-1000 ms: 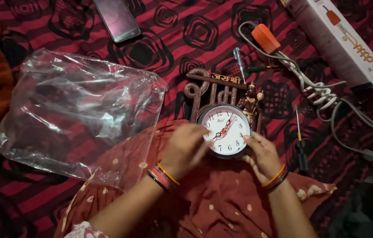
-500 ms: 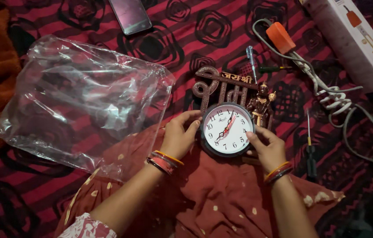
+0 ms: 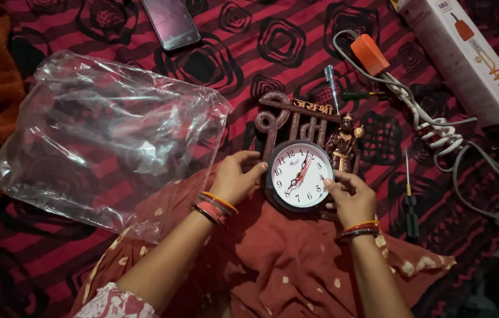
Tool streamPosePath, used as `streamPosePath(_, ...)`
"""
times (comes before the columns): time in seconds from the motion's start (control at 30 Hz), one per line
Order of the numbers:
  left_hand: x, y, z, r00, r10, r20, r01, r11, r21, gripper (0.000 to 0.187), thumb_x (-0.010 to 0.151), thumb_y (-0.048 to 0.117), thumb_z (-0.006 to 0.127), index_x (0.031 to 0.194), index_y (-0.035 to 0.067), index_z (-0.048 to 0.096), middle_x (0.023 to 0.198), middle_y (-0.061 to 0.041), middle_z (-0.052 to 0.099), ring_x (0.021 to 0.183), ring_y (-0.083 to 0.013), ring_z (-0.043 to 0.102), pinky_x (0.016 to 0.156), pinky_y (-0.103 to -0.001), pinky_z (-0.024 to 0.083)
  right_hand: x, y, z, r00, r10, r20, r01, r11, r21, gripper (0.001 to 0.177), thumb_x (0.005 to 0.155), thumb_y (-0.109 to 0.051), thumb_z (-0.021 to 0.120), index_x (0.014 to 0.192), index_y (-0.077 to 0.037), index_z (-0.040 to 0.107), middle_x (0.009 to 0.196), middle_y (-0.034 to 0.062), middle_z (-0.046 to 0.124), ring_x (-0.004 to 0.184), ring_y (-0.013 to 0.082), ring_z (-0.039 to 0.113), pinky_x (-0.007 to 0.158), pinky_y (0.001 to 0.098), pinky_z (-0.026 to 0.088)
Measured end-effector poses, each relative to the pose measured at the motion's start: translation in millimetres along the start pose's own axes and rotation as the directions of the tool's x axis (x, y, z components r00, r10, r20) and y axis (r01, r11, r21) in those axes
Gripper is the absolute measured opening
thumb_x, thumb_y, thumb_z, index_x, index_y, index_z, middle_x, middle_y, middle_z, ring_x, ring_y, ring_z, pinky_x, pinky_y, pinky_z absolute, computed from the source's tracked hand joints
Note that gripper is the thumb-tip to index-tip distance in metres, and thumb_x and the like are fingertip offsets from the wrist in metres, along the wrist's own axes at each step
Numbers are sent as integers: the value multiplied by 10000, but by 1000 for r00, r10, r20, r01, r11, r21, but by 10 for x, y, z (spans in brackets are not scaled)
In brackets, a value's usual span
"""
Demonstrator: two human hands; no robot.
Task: The person assembles a round analog wall clock by fitting the clock face into a decorative frame, then uses a screwdriver to secure the backplate and tighten the central nut. The person repeatedly flips the clock to check alignment and continues tightening until the assembly is complete.
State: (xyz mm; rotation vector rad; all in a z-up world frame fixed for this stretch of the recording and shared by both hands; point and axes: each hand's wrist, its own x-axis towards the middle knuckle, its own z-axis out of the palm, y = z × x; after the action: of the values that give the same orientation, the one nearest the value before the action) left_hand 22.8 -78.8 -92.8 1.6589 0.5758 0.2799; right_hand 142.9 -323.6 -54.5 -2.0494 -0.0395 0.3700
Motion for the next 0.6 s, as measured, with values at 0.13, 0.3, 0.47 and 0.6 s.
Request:
streamPosePath(0.13,62,-48,-3,998,-22,60,25,998,-49,431,863,206,804,1189,-57,700,987,-107,786,831,-130,730,736,-288,584,-7,-10,-4,1000,15,0,-15,999,-31,363,869,-112,775,1207,0,701,901,55,703,741,95,668,543,257,576)
streamPosePath(0.3,94,-7,-11,965,-191,179,235,935,-265,470,867,201,781,1259,-29,661,901,-47,742,677,-90,633,564,-264,519,16,49,-18,1000,-3,6,2,998,58,337,873,-98,771,1181,23,703,892,59,727,725,95,678,574,252,584)
streamPosePath(0.47,93,-8,-8,952,-202,229,264,921,-285,402,932,240,734,1246,-7,694,833,-17,713,626,-60,589,522,-234,476,-27,65,-84,1000,-3,-25,4,997,72,321,879,-92,781,1170,28,717,891,57,730,716,94,660,600,249,565)
streamPosePath(0.6,103,-87,45,940,-189,283,286,888,-359,326,942,243,716,1168,8,697,808,4,667,594,-59,547,500,-245,445,-88,9,-156,999,14,-33,-10,992,123,333,873,-86,772,1184,21,716,915,54,738,730,89,671,614,240,570)
